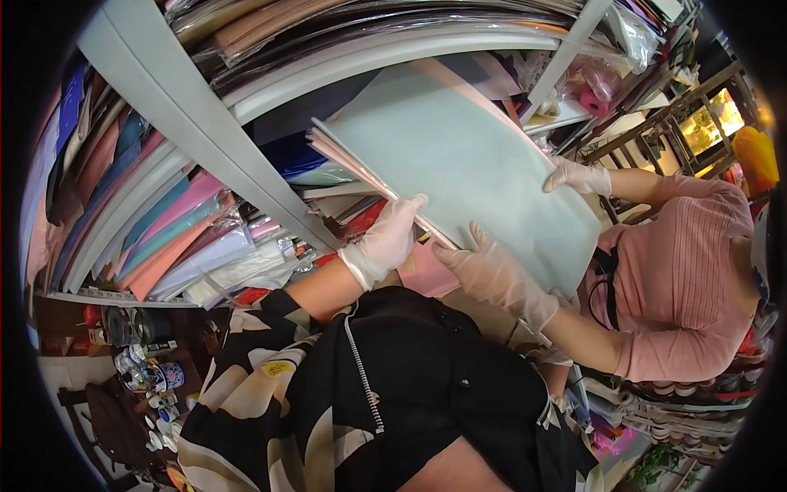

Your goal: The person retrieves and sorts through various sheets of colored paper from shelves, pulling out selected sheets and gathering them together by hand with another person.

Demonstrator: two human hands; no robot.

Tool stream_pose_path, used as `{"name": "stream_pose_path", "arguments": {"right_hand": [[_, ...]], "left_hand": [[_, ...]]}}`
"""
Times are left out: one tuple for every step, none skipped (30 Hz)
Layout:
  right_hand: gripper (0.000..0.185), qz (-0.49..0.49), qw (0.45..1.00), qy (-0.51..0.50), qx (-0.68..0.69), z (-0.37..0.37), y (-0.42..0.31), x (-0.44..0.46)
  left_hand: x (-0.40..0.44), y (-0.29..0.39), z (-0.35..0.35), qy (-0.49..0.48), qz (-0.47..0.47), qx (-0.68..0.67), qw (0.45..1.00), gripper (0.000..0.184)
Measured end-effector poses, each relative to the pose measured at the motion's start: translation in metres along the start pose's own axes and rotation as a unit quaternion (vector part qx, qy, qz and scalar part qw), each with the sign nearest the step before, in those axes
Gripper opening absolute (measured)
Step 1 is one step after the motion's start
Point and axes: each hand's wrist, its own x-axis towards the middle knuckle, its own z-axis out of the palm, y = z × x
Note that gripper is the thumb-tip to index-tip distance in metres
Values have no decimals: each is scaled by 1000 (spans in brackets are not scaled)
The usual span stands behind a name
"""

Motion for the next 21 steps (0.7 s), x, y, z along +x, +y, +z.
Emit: {"name": "stream_pose_path", "arguments": {"right_hand": [[70, 78, 978, 21, 191, 18, -10, 9], [69, 213, 913, 75, 340, 54, -27, 23], [63, 271, 875, 130, 380, 87, -35, 36], [58, 322, 827, 192, 419, 119, -43, 48], [60, 335, 803, 195, 453, 119, -40, 50], [62, 338, 788, 181, 482, 118, -35, 48], [64, 334, 777, 159, 509, 108, -28, 45], [67, 330, 767, 138, 532, 97, -18, 42], [69, 327, 760, 125, 548, 86, -9, 39], [72, 323, 754, 113, 561, 76, 0, 36], [75, 320, 749, 105, 571, 68, 8, 34], [78, 319, 744, 100, 579, 62, 14, 33], [81, 319, 739, 95, 586, 58, 20, 33], [84, 320, 736, 94, 589, 56, 25, 31], [87, 326, 730, 96, 593, 54, 30, 28], [79, 330, 727, 98, 595, 59, 35, 24], [71, 334, 723, 100, 597, 64, 39, 21], [64, 337, 719, 103, 598, 72, 45, 16], [57, 340, 716, 109, 599, 80, 53, 14], [55, 346, 700, 123, 613, 89, 57, 4], [53, 357, 664, 144, 641, 107, 56, -13]], "left_hand": [[0, -3, -2, -3, 0, 44, 999, 23], [-1, -5, -3, -6, 0, 88, 996, 24], [2, -23, -3, -2, 12, 97, 995, 24], [2, -26, -1, 10, 51, 129, 990, 23], [2, -23, 0, 25, 89, 163, 982, 22], [0, -19, 2, 49, 155, 219, 962, 21], [-3, -10, 3, 71, 220, 273, 934, 20], [-4, -3, 2, 64, 203, 292, 933, 21], [-4, 3, 1, 56, 186, 310, 930, 22], [-4, 6, 1, 49, 169, 329, 928, 24], [1, 5, 2, 25, 62, 124, 990, 27], [10, 4, 5, 0, -49, -87, 995, 30], [16, 3, 6, -24, -156, -293, 943, 33], [16, 16, 4, -33, -180, -292, 939, 35], [16, 31, 3, -41, -205, -290, 934, 37], [16, 40, 2, -50, -230, -289, 928, 38], [15, 40, 1, -58, -198, -261, 943, 38], [14, 38, -1, -66, -164, -232, 957, 38], [14, 38, -4, -73, -128, -201, 968, 39], [15, 38, -8, -50, -158, -146, 975, 39], [14, 38, -11, -27, -189, -92, 977, 39]]}}
